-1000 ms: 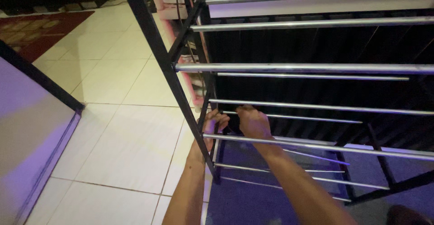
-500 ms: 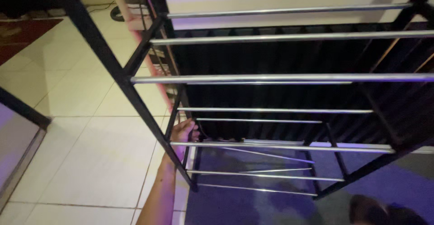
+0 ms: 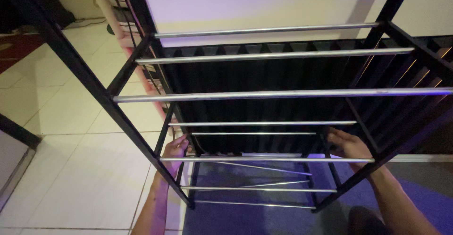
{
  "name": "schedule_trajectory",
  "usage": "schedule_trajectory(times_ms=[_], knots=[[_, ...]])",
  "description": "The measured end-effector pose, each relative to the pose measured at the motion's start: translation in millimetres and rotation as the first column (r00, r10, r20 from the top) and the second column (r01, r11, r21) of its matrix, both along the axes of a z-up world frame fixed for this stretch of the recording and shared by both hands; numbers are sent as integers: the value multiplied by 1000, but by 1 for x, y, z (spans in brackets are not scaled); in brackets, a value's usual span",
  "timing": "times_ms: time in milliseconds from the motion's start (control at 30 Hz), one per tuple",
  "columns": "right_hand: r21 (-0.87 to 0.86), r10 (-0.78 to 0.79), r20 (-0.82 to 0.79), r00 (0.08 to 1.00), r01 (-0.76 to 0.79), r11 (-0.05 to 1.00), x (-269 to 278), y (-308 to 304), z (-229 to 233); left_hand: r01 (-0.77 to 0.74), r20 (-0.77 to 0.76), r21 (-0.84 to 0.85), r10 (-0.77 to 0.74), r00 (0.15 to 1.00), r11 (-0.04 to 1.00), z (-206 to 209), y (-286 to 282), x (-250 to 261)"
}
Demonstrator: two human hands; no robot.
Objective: The person assembles a metal shoe rack by inserting horizontal bars into the vertical frame. They work from the bottom upward, securing each bar into place by hand.
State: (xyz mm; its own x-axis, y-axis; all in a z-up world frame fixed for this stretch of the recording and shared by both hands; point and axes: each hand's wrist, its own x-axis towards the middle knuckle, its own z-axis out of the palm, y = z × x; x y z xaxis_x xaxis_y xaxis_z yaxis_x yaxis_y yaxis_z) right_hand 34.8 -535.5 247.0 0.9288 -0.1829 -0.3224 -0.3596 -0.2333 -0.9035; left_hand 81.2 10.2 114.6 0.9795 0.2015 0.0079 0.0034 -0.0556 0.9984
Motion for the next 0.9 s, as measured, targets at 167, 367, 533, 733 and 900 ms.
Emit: schedule_trajectory(times_ms=[167,367,533,733,900], knots=[[-74,93,14,996,-92,993,7,7,-9,1,61,148,-10,998,989,7,2,-6],[86,7,160,987,-21,996,8,16,-30,69,135,-13,-67,989,997,-7,3,-1],[298,-137,165,977,83,951,6,20,-48,-17,75,8,16,997,1000,-20,-4,9],[430,-114,282,952,-19,903,18,12,-80,-38,57,102,33,998,994,-24,2,7],[134,-62,314,947,20,991,34,-6,-103,-14,114,188,-7,993,982,-15,1,11]])
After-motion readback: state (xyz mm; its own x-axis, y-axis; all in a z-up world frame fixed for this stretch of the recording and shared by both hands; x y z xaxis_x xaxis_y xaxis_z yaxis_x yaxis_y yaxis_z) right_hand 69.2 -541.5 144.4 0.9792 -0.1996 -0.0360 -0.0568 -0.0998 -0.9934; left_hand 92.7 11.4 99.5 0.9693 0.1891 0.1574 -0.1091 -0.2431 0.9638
